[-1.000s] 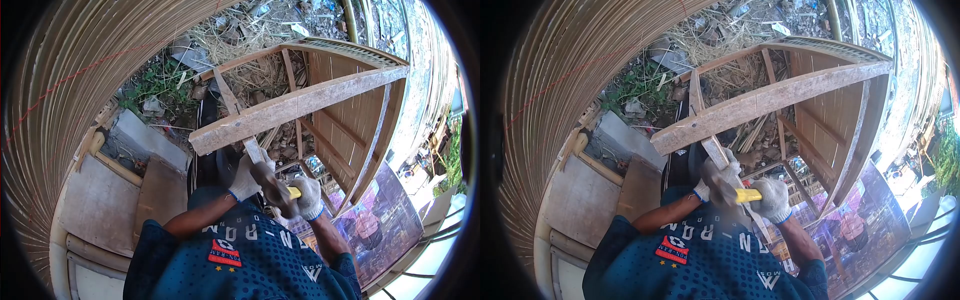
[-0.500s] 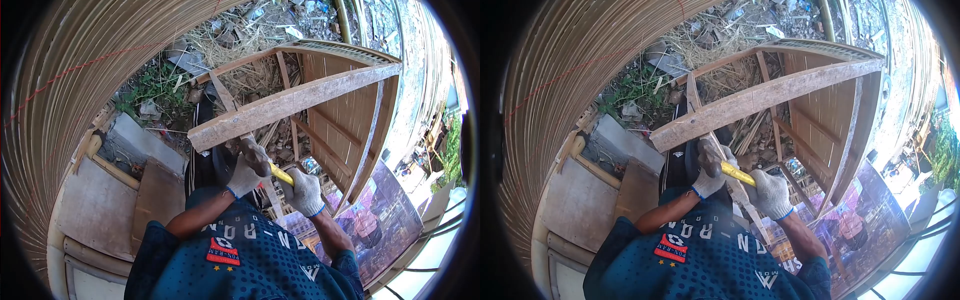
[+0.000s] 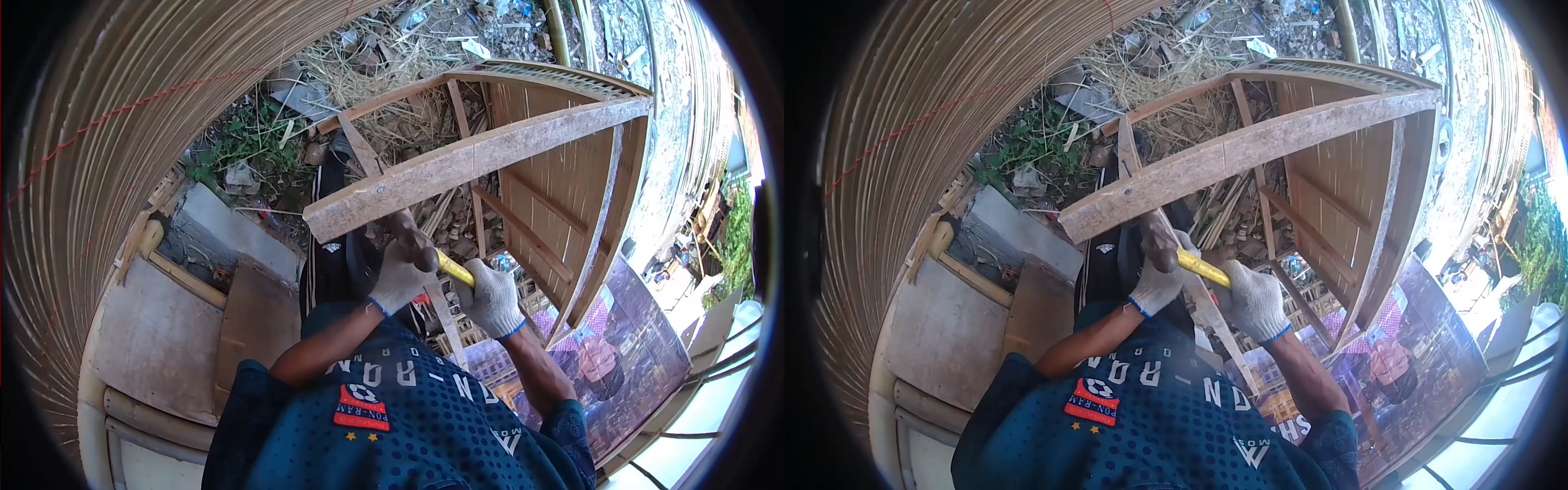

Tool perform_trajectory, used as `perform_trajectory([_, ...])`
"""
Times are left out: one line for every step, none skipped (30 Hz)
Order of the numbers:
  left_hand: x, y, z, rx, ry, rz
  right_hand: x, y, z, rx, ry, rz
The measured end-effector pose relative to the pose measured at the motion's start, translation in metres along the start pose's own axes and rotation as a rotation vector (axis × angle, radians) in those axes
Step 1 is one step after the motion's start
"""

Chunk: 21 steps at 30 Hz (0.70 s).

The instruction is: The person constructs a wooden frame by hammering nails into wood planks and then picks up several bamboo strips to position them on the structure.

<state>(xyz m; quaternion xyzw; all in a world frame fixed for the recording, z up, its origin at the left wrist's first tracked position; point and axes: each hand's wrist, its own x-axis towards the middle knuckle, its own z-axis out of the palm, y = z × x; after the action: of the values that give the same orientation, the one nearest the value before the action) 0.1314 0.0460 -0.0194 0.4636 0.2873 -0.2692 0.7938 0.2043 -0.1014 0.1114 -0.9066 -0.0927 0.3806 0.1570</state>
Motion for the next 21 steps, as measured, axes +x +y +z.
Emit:
perform_trajectory([0.0,-0.002,-0.002,0.09,-0.021,0.074,-0.001,-0.003,-0.002,0.03,0.031,-0.036])
perform_trajectory([0.005,-0.009,-0.004,0.179,-0.033,0.157,0.001,-0.005,-0.007,0.056,0.063,-0.084])
perform_trajectory([0.004,-0.017,-0.004,0.156,-0.096,0.13,0.0,-0.006,-0.009,0.086,0.084,-0.122])
perform_trajectory([0.004,-0.027,-0.004,0.135,-0.159,0.1,-0.006,-0.003,-0.01,0.107,0.088,-0.149])
perform_trajectory([0.001,-0.035,-0.004,0.02,-0.12,0.035,-0.009,0.0,-0.009,0.117,0.097,-0.162])
perform_trajectory([0.0,-0.025,-0.004,-0.093,-0.079,-0.027,-0.013,0.004,-0.007,0.127,0.108,-0.177])
perform_trajectory([-0.001,-0.009,-0.001,-0.205,-0.039,-0.088,-0.016,0.006,-0.006,0.137,0.122,-0.193])
perform_trajectory([-0.006,0.008,0.003,-0.503,-0.046,-0.152,-0.02,0.005,-0.005,0.151,0.093,-0.108])
perform_trajectory([-0.008,0.012,0.003,-0.376,-0.039,-0.145,-0.023,0.005,-0.003,0.202,0.091,-0.029])
perform_trajectory([-0.008,0.015,0.0,-0.248,-0.031,-0.134,-0.025,0.005,0.0,0.251,0.089,0.047])
perform_trajectory([-0.008,0.016,-0.001,-0.12,-0.024,-0.124,-0.026,0.007,0.003,0.302,0.088,0.125])
perform_trajectory([-0.006,0.013,-0.001,-0.222,-0.033,-0.113,-0.027,0.01,0.005,0.343,0.054,0.175])
perform_trajectory([-0.005,0.011,-0.001,-0.24,-0.042,-0.135,-0.026,0.011,0.005,0.467,0.064,0.23])
perform_trajectory([-0.004,0.008,-0.002,-0.256,-0.05,-0.157,-0.023,0.01,0.003,0.591,0.074,0.285])
perform_trajectory([-0.004,0.006,-0.003,-0.269,-0.061,-0.18,-0.018,0.009,0.0,0.719,0.086,0.342])
perform_trajectory([-0.006,0.012,-0.003,-0.249,-0.051,-0.19,-0.01,0.013,-0.005,0.731,0.013,0.325])
perform_trajectory([-0.007,0.019,-0.003,-0.23,-0.043,-0.197,-0.004,0.018,-0.012,0.854,-0.096,0.431])
perform_trajectory([-0.007,0.023,-0.002,-0.212,-0.033,-0.202,0.001,0.038,-0.003,0.838,-0.125,0.383])
perform_trajectory([-0.007,0.02,-0.004,-0.192,-0.057,-0.183,0.009,0.05,0.005,0.818,-0.156,0.333])
perform_trajectory([-0.004,0.014,-0.007,-0.173,-0.076,-0.16,0.016,0.06,0.006,0.851,-0.22,0.357])
perform_trajectory([-0.004,0.009,-0.007,-0.157,-0.089,-0.14,0.025,0.063,0.003,0.883,-0.292,0.382])
